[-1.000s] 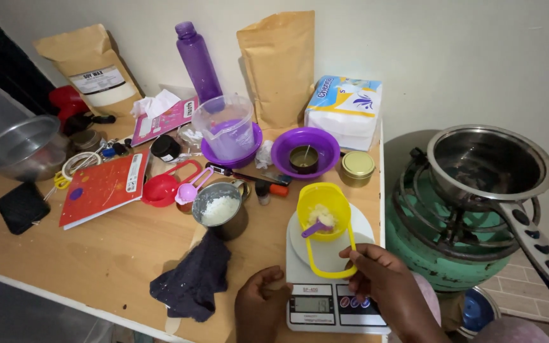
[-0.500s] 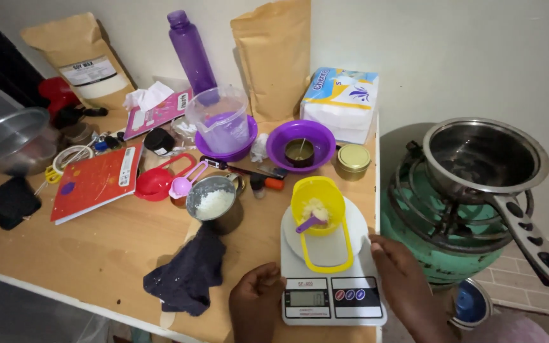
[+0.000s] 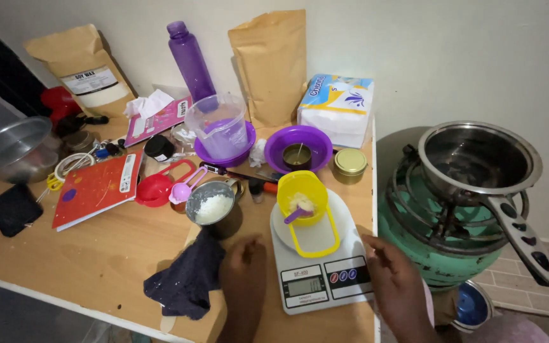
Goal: The person is measuring out ingredients, specifically a white powder, using a spoon and a digital scale as part of the process for preparing a wax mixture.
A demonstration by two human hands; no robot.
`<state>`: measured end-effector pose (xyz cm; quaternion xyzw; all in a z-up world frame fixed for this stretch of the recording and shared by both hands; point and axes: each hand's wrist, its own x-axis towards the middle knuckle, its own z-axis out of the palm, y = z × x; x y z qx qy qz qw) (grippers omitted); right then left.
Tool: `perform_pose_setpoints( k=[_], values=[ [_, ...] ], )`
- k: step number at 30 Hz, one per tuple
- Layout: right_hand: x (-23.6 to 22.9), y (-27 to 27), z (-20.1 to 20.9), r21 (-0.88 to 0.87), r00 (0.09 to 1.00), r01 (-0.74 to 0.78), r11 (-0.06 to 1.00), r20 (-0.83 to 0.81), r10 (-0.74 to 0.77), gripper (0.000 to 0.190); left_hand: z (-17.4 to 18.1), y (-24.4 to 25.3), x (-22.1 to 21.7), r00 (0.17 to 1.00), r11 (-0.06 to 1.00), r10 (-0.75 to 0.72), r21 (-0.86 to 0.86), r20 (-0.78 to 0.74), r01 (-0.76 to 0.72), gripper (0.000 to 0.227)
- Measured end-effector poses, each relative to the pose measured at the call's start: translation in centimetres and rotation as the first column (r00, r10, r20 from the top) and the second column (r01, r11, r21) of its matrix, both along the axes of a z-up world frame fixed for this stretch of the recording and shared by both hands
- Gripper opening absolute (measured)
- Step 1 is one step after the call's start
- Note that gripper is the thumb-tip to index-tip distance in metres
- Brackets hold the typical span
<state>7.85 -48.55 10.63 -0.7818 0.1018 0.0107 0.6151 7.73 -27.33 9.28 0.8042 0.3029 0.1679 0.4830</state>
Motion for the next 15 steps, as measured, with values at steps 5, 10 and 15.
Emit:
perform_pose_setpoints(
  k=[5,10,15],
  values=[
    [-0.7,0.8,-4.9,-0.094,0.956,-0.016,0.995,0.289,0.043,0.024,1.9,-0.5,5.0,0.939,0.999,-0.03,-0.003,0.342,0.033,0.025],
    [-1.2,1.1,-3.4,0.047,0.978,-0.013,0.999,0.208,0.003,0.025,4.3,-1.2,5.5,0.946,0.982,0.084,-0.188,0.313,-0.025,0.022],
    [1.7,1.2,-3.3,0.508,0.985,0.093,0.856,-0.171,-0.006,0.029,3.6,-1.6,3.1,0.972,0.996,0.064,-0.081,0.226,-0.047,0.02]
  ],
)
